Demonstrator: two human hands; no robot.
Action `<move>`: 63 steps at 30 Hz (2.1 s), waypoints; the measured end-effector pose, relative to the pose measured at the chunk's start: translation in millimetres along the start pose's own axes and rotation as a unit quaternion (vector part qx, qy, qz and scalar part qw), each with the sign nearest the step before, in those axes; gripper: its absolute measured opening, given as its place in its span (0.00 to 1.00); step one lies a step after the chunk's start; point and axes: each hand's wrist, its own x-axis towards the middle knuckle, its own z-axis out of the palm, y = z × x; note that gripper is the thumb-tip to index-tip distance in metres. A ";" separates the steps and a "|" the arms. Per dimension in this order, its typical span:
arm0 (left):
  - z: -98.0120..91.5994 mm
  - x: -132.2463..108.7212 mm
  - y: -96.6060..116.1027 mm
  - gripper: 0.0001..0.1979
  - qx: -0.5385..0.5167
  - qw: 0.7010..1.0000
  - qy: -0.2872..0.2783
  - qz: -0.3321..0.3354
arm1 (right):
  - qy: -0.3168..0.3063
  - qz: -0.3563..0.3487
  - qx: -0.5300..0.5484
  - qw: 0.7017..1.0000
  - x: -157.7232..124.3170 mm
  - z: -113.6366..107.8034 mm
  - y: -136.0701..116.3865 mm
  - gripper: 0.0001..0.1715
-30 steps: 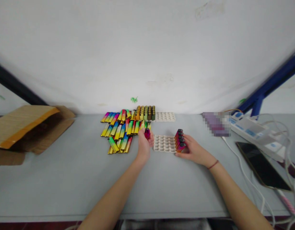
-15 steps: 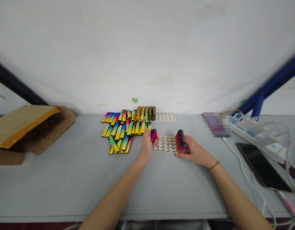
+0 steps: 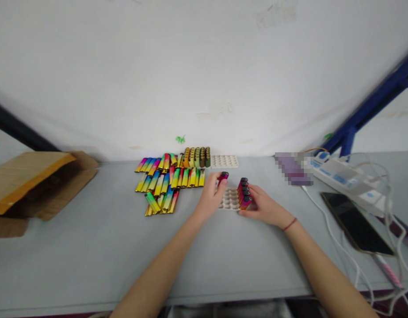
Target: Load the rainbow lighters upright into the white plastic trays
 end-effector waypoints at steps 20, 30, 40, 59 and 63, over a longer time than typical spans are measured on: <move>8.1 9.8 4.1 0.07 0.037 0.997 -0.053 -0.047 | -0.002 -0.007 0.004 1.000 2.3 -0.6 -1.4 0.43; 8.7 13.7 6.6 0.06 0.119 0.988 -0.092 -0.024 | -0.011 -0.014 0.000 1.000 3.1 -2.9 -1.9 0.42; -3.2 8.9 1.7 0.17 0.232 0.963 -0.132 0.026 | -0.005 -0.010 -0.001 1.000 1.8 -2.1 -1.1 0.41; -41.7 6.9 -2.7 0.13 0.576 0.817 -0.004 -0.027 | -0.008 -0.006 -0.001 1.000 1.8 -1.6 -2.2 0.41; -35.0 6.0 1.3 0.14 0.577 0.815 -0.026 -0.052 | -0.006 -0.001 -0.002 1.000 0.3 -0.4 0.0 0.40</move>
